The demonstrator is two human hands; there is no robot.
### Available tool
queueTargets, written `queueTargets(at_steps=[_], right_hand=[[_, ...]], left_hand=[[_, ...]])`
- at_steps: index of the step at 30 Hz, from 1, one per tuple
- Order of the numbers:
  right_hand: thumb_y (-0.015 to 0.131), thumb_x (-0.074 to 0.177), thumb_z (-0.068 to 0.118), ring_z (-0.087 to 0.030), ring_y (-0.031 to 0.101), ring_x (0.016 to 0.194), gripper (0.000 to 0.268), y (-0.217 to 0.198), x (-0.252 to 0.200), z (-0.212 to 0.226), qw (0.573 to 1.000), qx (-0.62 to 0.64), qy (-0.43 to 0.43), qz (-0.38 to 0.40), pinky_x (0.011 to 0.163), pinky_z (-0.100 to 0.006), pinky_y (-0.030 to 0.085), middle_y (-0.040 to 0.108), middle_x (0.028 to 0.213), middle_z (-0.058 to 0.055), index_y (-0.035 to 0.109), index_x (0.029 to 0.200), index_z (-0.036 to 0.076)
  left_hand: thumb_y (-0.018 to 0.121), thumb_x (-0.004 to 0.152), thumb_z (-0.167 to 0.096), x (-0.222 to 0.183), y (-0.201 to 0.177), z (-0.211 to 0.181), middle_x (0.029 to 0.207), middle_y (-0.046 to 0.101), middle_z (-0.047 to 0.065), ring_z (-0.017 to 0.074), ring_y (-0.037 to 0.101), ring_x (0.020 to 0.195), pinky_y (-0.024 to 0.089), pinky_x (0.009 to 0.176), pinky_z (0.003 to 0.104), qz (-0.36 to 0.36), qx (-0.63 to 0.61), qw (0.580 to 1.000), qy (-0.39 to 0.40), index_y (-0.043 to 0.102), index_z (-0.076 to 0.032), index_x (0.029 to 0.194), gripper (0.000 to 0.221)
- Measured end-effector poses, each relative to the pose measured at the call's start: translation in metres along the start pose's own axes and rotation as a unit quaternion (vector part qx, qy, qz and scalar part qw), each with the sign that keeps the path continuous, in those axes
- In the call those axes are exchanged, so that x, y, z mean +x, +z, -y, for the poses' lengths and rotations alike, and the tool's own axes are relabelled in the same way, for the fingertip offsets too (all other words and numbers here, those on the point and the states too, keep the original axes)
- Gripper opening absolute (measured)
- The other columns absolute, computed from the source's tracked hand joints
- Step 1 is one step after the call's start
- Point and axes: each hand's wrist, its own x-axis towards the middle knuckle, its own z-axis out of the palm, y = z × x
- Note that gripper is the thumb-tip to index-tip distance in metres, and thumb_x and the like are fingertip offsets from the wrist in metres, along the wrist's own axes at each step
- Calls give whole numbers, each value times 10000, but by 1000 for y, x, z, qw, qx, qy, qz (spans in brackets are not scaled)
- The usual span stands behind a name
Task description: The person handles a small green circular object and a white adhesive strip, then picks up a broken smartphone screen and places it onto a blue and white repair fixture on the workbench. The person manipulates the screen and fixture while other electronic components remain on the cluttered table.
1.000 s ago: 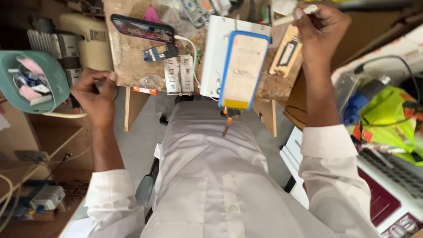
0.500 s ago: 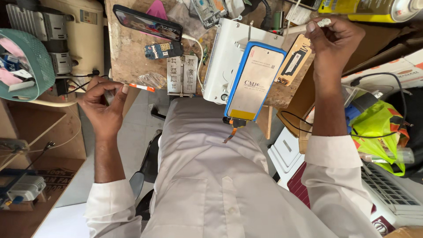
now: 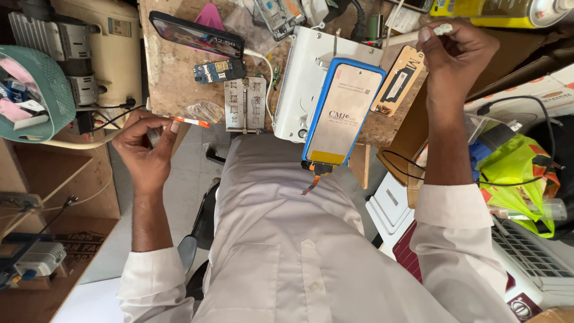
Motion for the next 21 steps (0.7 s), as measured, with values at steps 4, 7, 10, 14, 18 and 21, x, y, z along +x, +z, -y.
queueTargets(at_steps=[4, 7, 10, 14, 18, 21], right_hand=[[807, 1105, -78, -88, 612, 746, 75, -1, 0, -6, 1000, -8, 0, 2, 660, -204, 449, 704, 963, -89, 735, 1086, -81], [776, 1085, -120, -104, 652, 802, 51, -1, 2, -13, 1000, -14, -20, 16, 737, -215, 511, 728, 1008, -104, 743, 1111, -90], [819, 1070, -93, -76, 597, 726, 66, -4, 2, -21, 999, -35, -2, -7, 655, -197, 450, 706, 944, -85, 753, 1068, -90], [770, 1036, -134, -100, 658, 818, 63, -9, -1, -27, 999, -30, -21, -16, 720, -220, 509, 740, 974, -103, 751, 1078, -90], [819, 1037, -121, -79, 597, 761, 67, -18, -8, -26, 998, -44, 4, -54, 681, -209, 461, 730, 926, -87, 768, 1049, -79], [828, 1028, -124, -86, 592, 763, 80, -13, -13, -30, 998, -49, 5, -44, 653, -199, 440, 716, 917, -82, 768, 1039, -72]], left_hand=[[811, 952, 41, 1, 3, 4, 931, 635, 24, 81, 529, 841, 420, 768, 235, 1, -5, 1000, -8, 739, 17, 991, 85], [803, 966, 47, 2, 4, 6, 945, 643, 23, 83, 537, 862, 429, 797, 239, 6, -17, 1000, -4, 739, 13, 1004, 82], [790, 949, 52, 1, 8, 6, 941, 647, 18, 81, 550, 854, 436, 782, 239, 8, -13, 1000, -11, 752, 6, 1004, 81], [785, 935, 57, -4, 16, 3, 946, 651, 11, 75, 553, 857, 432, 772, 231, 39, -22, 999, -30, 773, -19, 1030, 122], [789, 886, 62, -13, 19, 4, 963, 661, 8, 63, 521, 830, 394, 717, 222, 79, -12, 996, -44, 791, -46, 1073, 216], [800, 877, 59, -17, 11, 5, 919, 638, -2, 54, 503, 799, 377, 689, 221, 93, -2, 994, -64, 800, -60, 1063, 222]])
